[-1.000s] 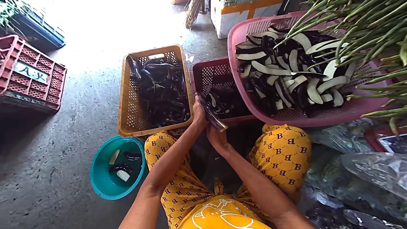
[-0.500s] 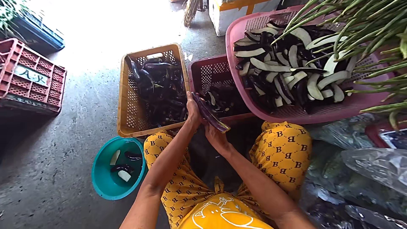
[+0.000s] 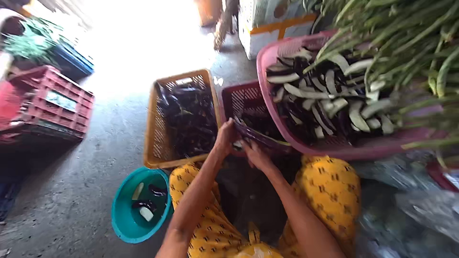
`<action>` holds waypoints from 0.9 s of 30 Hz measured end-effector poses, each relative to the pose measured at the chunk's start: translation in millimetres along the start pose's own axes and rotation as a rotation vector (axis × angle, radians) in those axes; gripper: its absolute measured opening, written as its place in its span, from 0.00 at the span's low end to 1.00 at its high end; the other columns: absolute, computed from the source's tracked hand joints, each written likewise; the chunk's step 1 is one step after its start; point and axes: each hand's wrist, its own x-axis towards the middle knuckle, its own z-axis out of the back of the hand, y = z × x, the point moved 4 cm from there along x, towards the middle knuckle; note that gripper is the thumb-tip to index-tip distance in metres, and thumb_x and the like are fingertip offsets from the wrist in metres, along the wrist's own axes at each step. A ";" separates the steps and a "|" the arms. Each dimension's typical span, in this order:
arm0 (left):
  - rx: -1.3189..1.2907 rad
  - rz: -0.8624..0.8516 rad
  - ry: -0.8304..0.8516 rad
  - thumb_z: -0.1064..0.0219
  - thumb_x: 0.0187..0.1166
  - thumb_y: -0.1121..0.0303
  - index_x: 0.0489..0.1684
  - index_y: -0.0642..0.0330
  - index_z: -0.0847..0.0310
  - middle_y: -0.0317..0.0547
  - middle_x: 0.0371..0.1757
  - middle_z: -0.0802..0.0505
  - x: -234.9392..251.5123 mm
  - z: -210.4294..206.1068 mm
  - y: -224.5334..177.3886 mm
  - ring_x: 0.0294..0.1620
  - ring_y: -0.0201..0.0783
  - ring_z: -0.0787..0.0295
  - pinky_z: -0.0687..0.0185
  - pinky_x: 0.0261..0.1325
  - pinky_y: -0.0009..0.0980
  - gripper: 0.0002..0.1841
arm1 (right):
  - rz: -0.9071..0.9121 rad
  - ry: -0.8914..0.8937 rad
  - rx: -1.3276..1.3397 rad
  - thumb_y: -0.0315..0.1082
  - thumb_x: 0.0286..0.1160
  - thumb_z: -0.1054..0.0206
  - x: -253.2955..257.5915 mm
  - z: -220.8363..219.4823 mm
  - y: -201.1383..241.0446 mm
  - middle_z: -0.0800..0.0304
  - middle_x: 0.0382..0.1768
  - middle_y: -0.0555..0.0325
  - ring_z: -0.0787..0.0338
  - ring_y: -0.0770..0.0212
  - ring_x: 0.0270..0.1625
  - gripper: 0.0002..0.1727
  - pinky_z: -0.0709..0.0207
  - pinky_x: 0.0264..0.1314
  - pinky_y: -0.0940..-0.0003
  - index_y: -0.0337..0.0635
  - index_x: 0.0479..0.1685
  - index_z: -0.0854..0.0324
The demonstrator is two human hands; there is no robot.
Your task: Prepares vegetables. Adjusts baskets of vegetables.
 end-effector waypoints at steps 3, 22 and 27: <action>0.081 -0.056 0.228 0.49 0.94 0.64 0.72 0.69 0.28 0.51 0.49 0.07 -11.5 9.0 -39.4 0.44 0.39 0.08 0.10 0.53 0.37 0.19 | 0.101 0.015 0.103 0.50 0.96 0.57 0.1 12.8 9.3 0.16 0.32 0.44 0.16 0.53 0.28 0.30 0.17 0.39 0.52 0.31 0.67 0.22; -0.225 -0.067 -0.153 0.59 0.96 0.49 0.55 0.69 0.19 0.49 0.40 0.09 -36.1 -3.2 16.8 0.40 0.39 0.11 0.14 0.48 0.38 0.30 | 0.151 -0.052 0.134 0.47 0.90 0.41 8.9 -6.8 -1.3 0.11 0.57 0.34 0.11 0.45 0.58 0.28 0.22 0.64 0.44 0.30 0.74 0.24; -0.303 0.228 0.259 0.70 0.91 0.36 0.41 0.57 0.15 0.47 0.35 0.06 -31.2 -5.6 12.9 0.37 0.40 0.07 0.11 0.43 0.38 0.40 | 0.260 -0.086 0.081 0.56 0.72 0.26 -2.3 -7.0 6.0 0.09 0.54 0.32 0.10 0.40 0.57 0.38 0.23 0.65 0.40 0.27 0.67 0.18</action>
